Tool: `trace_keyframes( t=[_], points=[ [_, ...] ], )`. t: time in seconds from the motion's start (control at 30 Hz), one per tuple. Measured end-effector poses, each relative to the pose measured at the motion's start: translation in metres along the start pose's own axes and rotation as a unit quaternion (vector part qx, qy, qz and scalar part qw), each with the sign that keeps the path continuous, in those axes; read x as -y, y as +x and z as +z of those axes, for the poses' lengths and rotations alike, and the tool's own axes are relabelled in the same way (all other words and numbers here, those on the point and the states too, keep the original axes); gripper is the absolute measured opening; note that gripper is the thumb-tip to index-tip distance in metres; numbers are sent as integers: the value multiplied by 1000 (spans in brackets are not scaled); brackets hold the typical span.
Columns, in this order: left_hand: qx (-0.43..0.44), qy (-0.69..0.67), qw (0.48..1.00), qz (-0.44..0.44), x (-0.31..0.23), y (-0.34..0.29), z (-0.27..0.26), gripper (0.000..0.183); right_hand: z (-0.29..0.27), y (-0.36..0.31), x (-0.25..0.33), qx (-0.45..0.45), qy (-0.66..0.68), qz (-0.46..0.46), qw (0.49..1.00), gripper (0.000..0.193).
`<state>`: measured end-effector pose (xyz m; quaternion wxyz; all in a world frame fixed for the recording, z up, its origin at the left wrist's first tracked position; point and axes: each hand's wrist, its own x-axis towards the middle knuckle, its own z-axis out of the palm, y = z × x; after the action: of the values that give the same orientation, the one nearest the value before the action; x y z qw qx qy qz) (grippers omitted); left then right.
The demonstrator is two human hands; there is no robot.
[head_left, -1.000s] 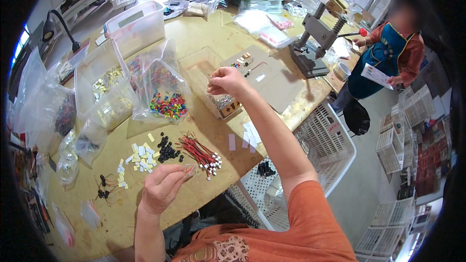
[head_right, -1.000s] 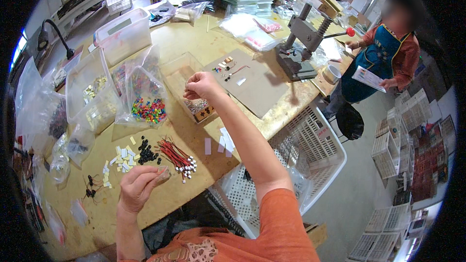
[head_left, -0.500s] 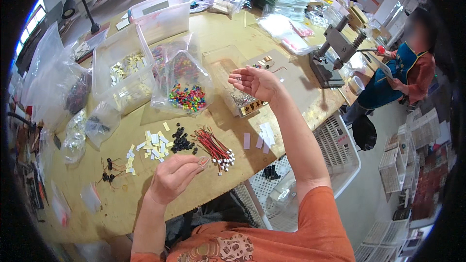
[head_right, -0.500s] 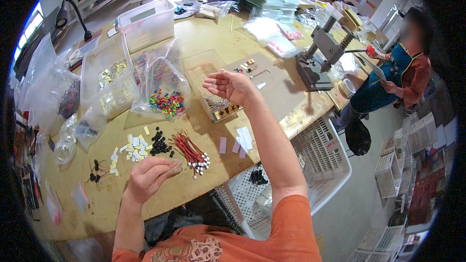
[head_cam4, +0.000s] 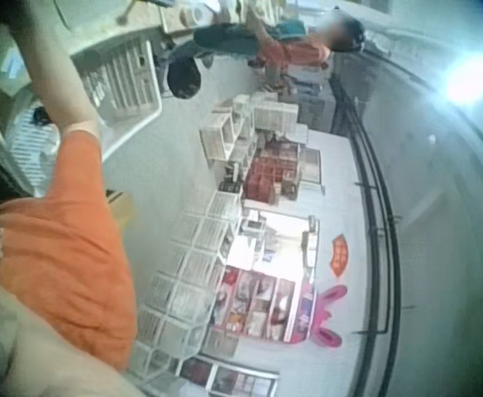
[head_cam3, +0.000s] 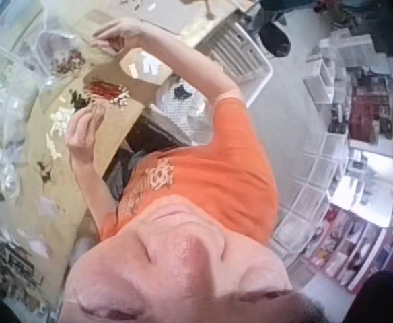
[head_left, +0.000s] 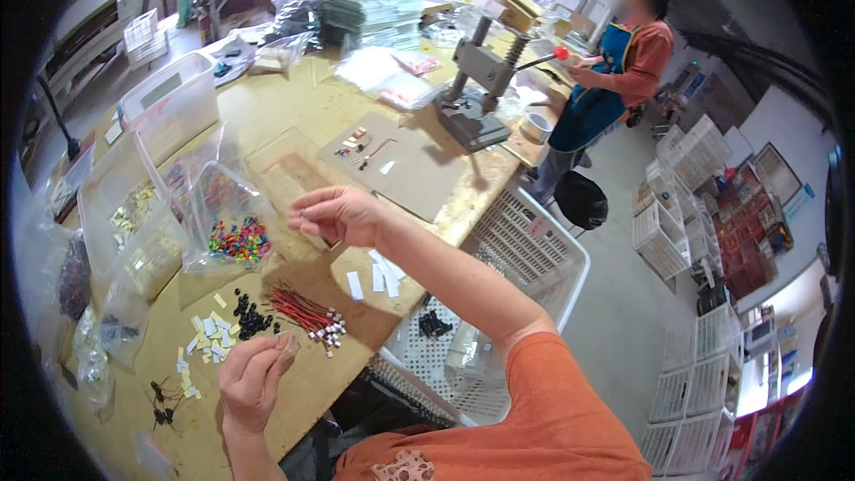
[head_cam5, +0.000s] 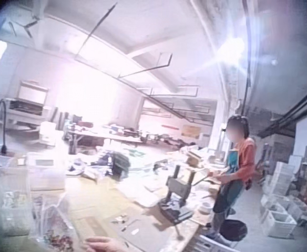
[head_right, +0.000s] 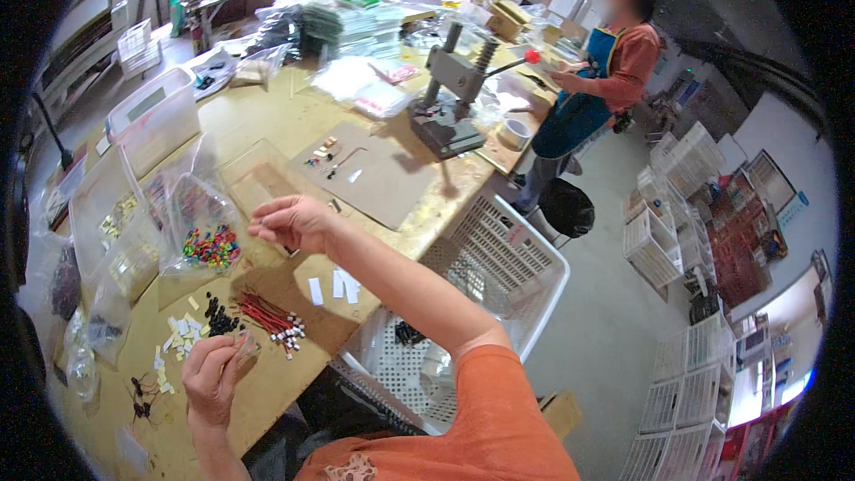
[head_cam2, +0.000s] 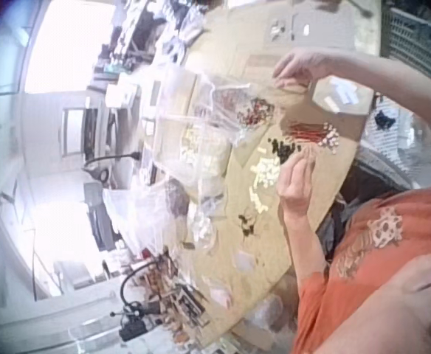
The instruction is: The person assembles small electronic components by hand, picking up wires, beads, and rectangular pieces from a cluttered workbench and inserting them into small plastic bags. The person repeatedly handles individual items and places them into bags without using tools.
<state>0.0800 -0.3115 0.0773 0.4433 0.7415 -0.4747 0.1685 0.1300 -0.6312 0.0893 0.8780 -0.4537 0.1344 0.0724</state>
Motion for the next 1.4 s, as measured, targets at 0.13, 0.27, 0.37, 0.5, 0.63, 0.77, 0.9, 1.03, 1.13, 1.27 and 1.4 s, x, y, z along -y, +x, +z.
trace_keyframes(
  t=[0.13,0.27,0.37,0.5,0.63,0.77,0.9,1.03,1.13,1.27,1.4],
  points=[
    [-3,-2,1000,8,-3,-2,-2,20,6,-40,-28,-2,19,31,999,27],
    [-16,0,1000,15,-7,-1,-6,19,3,-77,-50,-28,37,46,998,30],
    [-16,-8,999,28,-8,2,-5,18,-15,-97,-74,-51,48,106,992,32],
    [-25,-8,999,23,-15,-3,-15,17,5,-132,-67,-55,47,73,995,33],
    [3,-11,999,-31,-27,-35,-30,14,26,-160,-71,-4,44,106,993,33],
    [-24,30,999,-14,-37,-56,-37,17,51,-178,-75,52,53,116,990,32],
    [-32,33,998,-36,-45,-70,-43,17,80,-184,-73,73,43,121,989,33],
    [-41,22,998,-43,-49,-74,-42,17,93,-189,-72,64,47,120,990,29],
    [-49,33,997,-47,-49,-74,-43,17,98,-191,-70,55,56,118,990,27],
    [-75,55,995,-33,-43,-77,-43,17,99,-187,-75,93,57,151,983,33],
    [-52,34,998,-17,-42,-77,-38,17,106,-206,-68,102,-4,114,988,47]
  ],
)
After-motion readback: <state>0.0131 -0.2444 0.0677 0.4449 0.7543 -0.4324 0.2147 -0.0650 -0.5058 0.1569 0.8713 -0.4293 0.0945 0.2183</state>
